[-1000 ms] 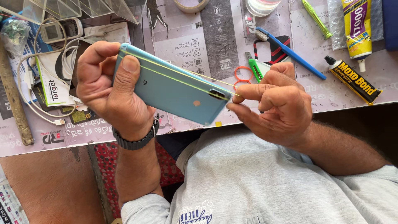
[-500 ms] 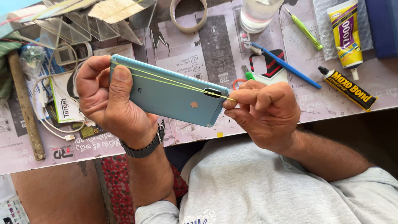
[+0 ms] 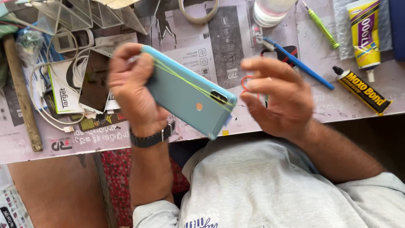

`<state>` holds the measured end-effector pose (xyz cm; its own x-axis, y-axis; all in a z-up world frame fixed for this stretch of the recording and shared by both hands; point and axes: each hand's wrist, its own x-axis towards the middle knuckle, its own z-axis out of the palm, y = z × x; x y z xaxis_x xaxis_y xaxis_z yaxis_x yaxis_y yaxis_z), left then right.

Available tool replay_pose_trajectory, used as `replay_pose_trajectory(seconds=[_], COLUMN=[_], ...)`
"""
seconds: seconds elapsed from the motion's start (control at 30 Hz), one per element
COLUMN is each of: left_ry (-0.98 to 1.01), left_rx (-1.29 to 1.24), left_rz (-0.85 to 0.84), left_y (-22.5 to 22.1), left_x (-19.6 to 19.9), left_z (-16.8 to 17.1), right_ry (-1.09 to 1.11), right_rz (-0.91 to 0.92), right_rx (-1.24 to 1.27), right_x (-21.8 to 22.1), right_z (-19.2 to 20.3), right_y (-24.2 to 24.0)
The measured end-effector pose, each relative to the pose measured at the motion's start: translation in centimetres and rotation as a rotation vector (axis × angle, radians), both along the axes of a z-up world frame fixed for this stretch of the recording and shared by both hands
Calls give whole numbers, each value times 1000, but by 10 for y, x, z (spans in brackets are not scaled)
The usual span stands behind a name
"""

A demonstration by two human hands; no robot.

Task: The person cleans the inside of a light blue smartphone back cover using a green utility knife and a blue toothbrush. They then place the internal components into the cover and secure the assembly by wrapping multiple rubber bands around the device.

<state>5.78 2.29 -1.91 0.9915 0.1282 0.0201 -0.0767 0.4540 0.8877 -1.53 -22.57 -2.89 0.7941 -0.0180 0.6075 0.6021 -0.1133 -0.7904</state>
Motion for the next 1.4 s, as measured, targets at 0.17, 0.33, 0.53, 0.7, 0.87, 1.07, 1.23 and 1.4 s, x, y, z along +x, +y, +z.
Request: replay_pose_trajectory(seconds=[0.17, 0.33, 0.53, 0.7, 0.87, 1.07, 1.23, 1.4], left_ry=[384, 632, 772, 495, 201, -1, 128, 185], left_rx=[-138, -288, -142, 337, 814, 462, 313, 228], left_rz=[-202, -424, -723, -728, -828, -691, -717, -752], left_y=[-13, -27, -16, 4, 19, 1, -3, 4], left_x=[-13, -32, -40, -40, -38, -37, -41, -44], left_z=[-46, -68, -43, -16, 5, -13, -31, -39], right_ry=[-183, -113, 162, 512, 709, 921, 918, 878], right_rz=[187, 358, 286, 365, 515, 596, 557, 438], right_rx=[-372, -365, -255, -28, 254, 353, 198, -68], right_x=[28, 36, 25, 24, 26, 26, 22, 24], right_z=[6, 5, 2, -4, -14, -17, -11, -5], right_y=[-3, -7, -5, -2, -1, 5, 9, 10])
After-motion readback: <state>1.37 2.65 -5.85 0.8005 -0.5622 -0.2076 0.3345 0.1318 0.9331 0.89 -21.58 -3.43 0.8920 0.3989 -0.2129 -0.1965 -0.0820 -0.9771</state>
